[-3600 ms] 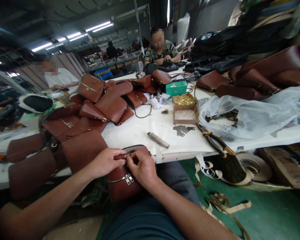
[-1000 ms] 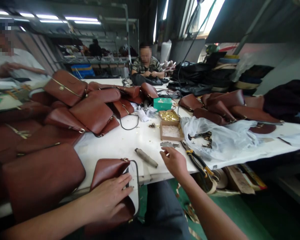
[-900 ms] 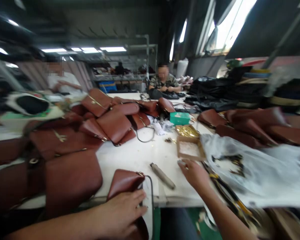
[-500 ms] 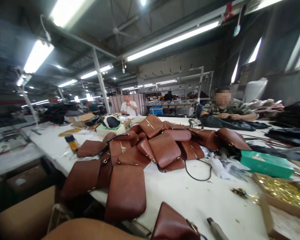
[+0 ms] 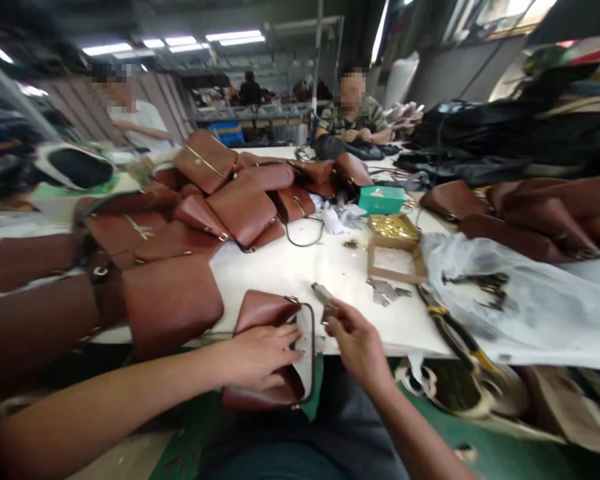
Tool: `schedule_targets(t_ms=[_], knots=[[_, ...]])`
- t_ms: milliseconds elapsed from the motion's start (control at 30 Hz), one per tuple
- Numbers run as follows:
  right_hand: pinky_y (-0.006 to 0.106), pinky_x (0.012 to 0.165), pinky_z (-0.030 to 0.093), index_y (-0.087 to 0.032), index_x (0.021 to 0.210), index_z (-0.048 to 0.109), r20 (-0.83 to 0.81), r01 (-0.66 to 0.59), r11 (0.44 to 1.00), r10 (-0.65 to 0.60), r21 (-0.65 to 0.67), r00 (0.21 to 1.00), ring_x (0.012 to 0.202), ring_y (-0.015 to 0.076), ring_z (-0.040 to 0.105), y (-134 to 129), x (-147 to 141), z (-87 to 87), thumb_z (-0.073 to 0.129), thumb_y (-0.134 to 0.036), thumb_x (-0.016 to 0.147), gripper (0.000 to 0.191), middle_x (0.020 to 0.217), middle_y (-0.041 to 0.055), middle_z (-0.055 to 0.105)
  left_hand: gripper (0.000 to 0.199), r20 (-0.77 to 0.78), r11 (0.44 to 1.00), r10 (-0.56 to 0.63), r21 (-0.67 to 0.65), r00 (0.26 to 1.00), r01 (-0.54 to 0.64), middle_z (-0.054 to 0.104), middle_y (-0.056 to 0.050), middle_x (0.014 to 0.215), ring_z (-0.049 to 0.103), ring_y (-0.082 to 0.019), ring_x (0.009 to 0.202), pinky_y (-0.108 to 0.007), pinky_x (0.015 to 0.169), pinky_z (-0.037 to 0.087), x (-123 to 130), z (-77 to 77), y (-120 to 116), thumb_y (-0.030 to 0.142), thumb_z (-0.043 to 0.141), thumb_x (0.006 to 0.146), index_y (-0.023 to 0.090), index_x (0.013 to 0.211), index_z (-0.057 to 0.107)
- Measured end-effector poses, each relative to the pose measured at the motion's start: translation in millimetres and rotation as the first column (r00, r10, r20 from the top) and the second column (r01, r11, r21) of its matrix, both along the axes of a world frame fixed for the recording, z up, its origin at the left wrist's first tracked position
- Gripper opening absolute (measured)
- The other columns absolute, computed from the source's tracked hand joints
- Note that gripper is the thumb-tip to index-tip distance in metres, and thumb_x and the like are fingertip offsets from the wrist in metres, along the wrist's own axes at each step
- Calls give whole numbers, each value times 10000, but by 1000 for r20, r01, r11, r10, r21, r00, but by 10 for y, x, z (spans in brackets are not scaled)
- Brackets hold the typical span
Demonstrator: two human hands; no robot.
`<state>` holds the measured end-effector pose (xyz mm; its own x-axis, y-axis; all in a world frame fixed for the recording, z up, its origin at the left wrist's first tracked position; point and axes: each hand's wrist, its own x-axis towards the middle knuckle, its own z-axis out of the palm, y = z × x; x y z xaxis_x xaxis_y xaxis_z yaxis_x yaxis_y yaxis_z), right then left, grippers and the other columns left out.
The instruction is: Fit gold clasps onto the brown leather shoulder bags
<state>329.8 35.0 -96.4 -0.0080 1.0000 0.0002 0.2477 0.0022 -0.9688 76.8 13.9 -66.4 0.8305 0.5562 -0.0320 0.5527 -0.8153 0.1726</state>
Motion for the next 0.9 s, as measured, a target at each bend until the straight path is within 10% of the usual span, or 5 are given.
schedule_targets(t_ms=[133,333,900], knots=[[372,718,557,-208,1142,755,-134,-83,977,57,-197,989,757,232,700,-247,-290,-171,742,-433,824,390,880,56,762,527,-20,995,-47,-84,999,45,491,-201,1586,453,-354,1479,-451,1148,469,-32,-53,17,349,687,898,168,1387,613],[317,758,514,-215,1103,772,152,-180,968,207,-176,966,801,198,694,-237,-328,-189,674,-336,854,294,870,15,757,653,-98,993,-23,-121,995,11,436,-247,1632,361,-338,1559,-422,1281,311,-21,-83,-19,373,592,948,23,1487,478],[308,696,488,-261,1047,767,480,-170,973,226,-158,847,751,195,671,-175,-343,-204,653,-273,883,200,835,-5,734,645,-8,991,-13,-133,1000,12,493,-235,1578,454,-353,1486,-451,1236,395,-17,-82,44,371,657,932,72,1478,488]])
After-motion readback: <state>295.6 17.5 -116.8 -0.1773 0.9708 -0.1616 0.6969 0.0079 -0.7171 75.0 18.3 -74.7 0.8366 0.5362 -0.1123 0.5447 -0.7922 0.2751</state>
